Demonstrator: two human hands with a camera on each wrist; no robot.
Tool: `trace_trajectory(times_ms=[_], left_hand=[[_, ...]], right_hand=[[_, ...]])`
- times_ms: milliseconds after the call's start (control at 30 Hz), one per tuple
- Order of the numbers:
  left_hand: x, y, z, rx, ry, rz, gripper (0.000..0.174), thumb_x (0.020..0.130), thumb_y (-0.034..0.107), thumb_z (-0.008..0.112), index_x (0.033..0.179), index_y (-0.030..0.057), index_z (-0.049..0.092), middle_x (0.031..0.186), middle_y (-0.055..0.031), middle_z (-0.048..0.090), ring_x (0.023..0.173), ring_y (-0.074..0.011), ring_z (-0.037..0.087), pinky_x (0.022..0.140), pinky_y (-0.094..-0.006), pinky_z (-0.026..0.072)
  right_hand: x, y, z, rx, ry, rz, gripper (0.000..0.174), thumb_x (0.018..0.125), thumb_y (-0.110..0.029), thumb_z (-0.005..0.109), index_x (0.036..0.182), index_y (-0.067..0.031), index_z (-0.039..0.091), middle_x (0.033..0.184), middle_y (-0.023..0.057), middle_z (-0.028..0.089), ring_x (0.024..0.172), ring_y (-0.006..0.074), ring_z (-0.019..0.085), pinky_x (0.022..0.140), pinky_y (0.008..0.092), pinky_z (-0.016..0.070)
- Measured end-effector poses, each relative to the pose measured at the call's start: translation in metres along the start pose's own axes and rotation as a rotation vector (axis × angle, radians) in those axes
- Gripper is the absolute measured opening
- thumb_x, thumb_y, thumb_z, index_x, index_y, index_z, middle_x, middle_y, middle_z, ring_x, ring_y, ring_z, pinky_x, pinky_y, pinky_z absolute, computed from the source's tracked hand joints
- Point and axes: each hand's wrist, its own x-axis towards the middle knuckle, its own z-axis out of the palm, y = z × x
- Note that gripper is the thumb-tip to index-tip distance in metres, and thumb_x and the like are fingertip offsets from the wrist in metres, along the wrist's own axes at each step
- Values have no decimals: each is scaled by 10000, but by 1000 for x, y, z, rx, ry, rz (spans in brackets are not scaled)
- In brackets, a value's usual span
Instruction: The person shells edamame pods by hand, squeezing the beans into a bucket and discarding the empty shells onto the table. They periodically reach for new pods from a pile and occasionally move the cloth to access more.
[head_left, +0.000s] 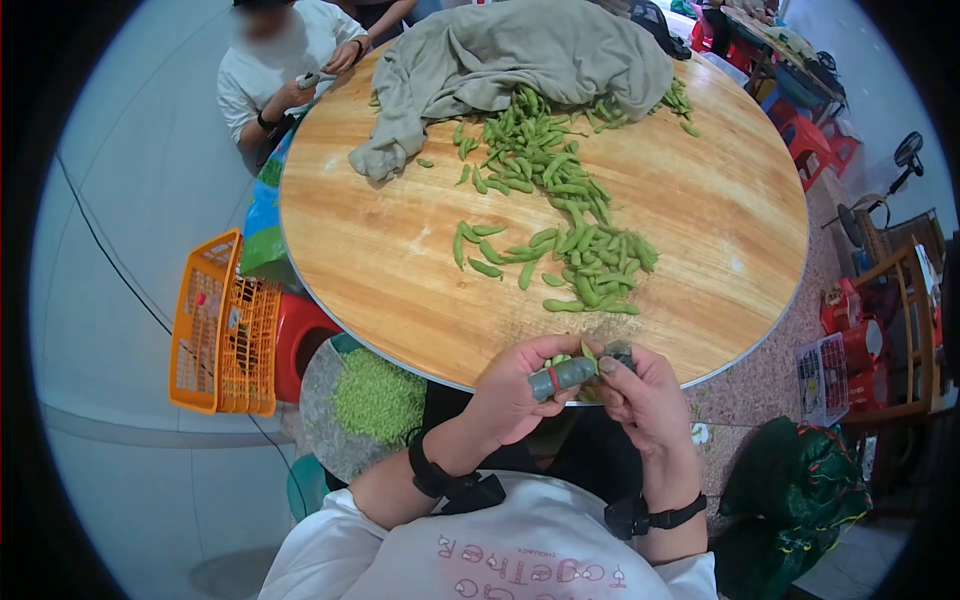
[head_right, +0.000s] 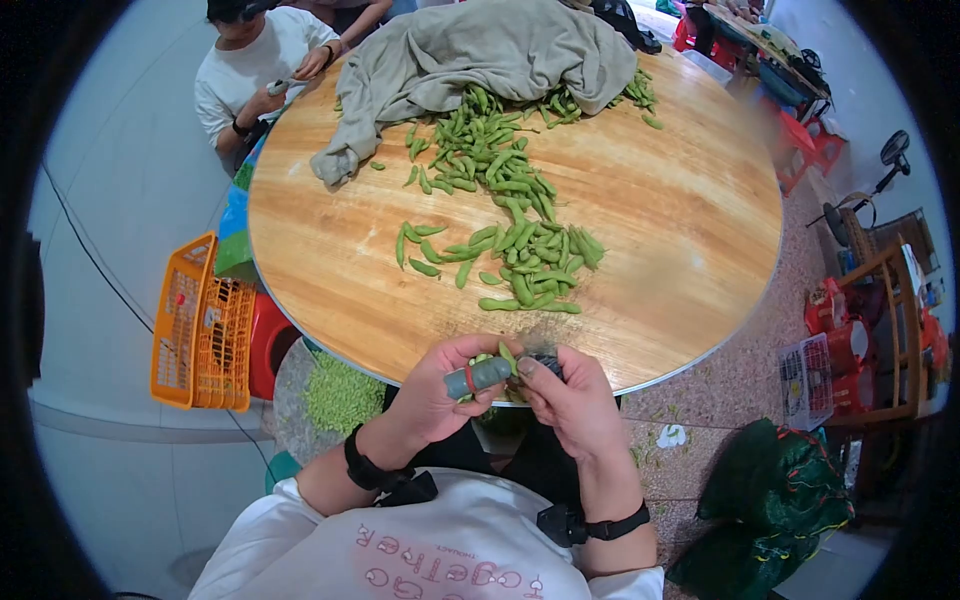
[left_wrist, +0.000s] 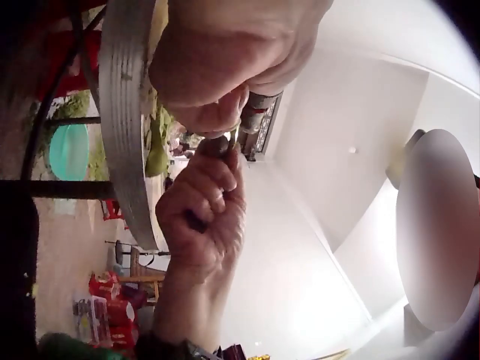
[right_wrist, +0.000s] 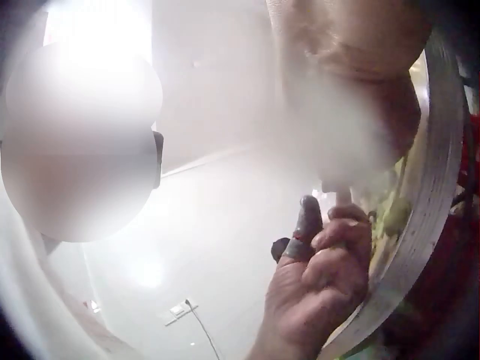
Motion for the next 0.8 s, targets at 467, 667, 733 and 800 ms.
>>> trace_trajectory(times_ms=[467, 667, 733, 800], left_hand=[[6, -9, -5, 124, 107, 195, 270, 730, -37, 611, 985, 16, 541, 852, -30, 585, 645, -28, 523, 518, -126, 371], [10, -6, -17, 95, -153, 121, 217, 764, 43, 635, 962, 25, 548, 779, 8, 544, 604, -22, 491, 465, -134, 331], [11, -2, -16, 58, -216, 105, 208, 773, 62, 636, 959, 26, 549, 756, 15, 532, 594, -21, 480, 448, -139, 317], [11, 1, -13, -43, -141, 27, 194, 759, 69, 654, 923, 27, 559, 747, 17, 523, 600, -21, 460, 426, -146, 289]], right_hand=[[-5, 7, -3, -49, -172, -30, 153, 933, -149, 440, 835, -42, 487, 628, -10, 453, 479, 27, 325, 412, 164, 260], [-5, 11, -12, 369, -323, 185, 117, 931, -143, 441, 914, -42, 497, 656, 8, 472, 458, 20, 318, 392, 136, 254], [-4, 11, -11, 456, -382, 226, 117, 932, -146, 438, 935, -42, 493, 667, 12, 475, 455, 18, 310, 393, 130, 254], [-3, 9, -5, 395, -272, 166, 120, 918, -127, 469, 866, -26, 509, 635, -6, 481, 455, 41, 371, 397, 164, 300]])
